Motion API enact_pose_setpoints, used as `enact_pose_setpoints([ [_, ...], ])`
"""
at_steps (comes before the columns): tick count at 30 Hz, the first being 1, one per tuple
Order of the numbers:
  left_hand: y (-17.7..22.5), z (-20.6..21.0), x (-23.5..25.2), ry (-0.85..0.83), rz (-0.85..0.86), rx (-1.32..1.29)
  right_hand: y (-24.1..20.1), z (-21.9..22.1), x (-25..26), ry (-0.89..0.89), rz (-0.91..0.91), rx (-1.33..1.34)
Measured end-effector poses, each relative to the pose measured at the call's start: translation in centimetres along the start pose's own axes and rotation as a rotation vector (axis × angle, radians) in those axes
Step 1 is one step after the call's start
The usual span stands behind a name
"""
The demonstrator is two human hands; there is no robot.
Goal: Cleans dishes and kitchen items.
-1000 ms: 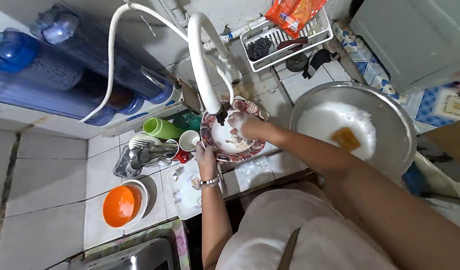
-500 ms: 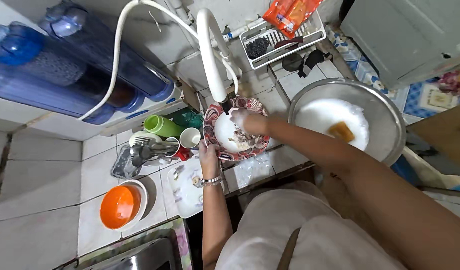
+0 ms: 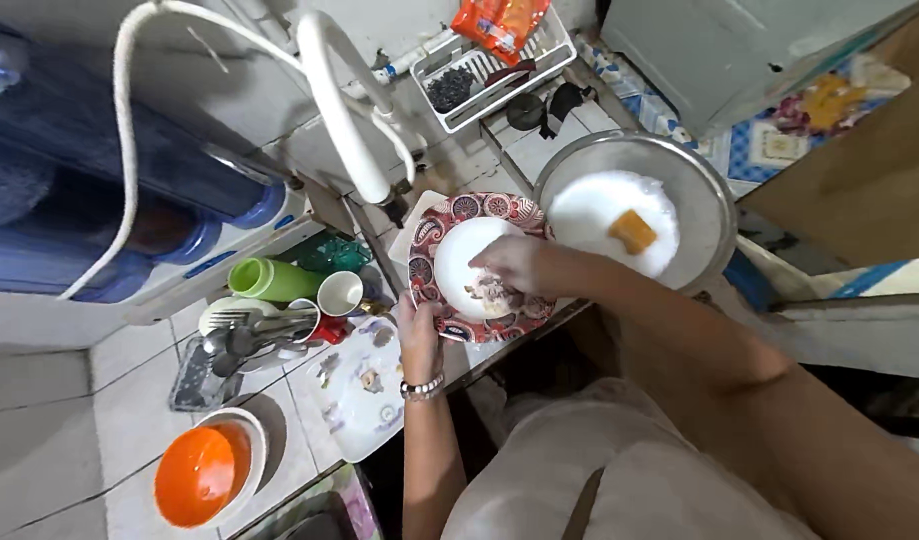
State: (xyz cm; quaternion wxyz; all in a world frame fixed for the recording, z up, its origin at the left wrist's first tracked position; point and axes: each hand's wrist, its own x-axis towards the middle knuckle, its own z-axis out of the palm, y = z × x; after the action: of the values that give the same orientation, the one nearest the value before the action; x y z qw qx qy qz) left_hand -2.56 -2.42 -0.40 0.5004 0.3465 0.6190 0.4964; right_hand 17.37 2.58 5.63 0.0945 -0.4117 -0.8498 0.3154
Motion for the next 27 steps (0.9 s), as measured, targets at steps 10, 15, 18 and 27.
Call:
enact_pose_setpoints([
  [10, -4.0, 14.9, -13.3, -0.338, -0.261, -0.159, 13.3, -1.5, -30.1, 0.933, 0.109, 0.457],
  [15, -12.0, 30.7, -22.2, -0.446, -0.344, -0.188, 24.1, 0.5, -50.3, 1.046, 0.323, 0.484],
  [18, -15.9, 39.3, -26.7, -0.435, -0.450, -0.213, 28.0, 2.9, -59.5, 1.179, 0.433, 0.606],
  [27, -26.2, 56.3, -23.6, -0.245, -0.447, -0.111, 33.3, 8.1, -69.2, 1.326, 0.691, 0.860],
])
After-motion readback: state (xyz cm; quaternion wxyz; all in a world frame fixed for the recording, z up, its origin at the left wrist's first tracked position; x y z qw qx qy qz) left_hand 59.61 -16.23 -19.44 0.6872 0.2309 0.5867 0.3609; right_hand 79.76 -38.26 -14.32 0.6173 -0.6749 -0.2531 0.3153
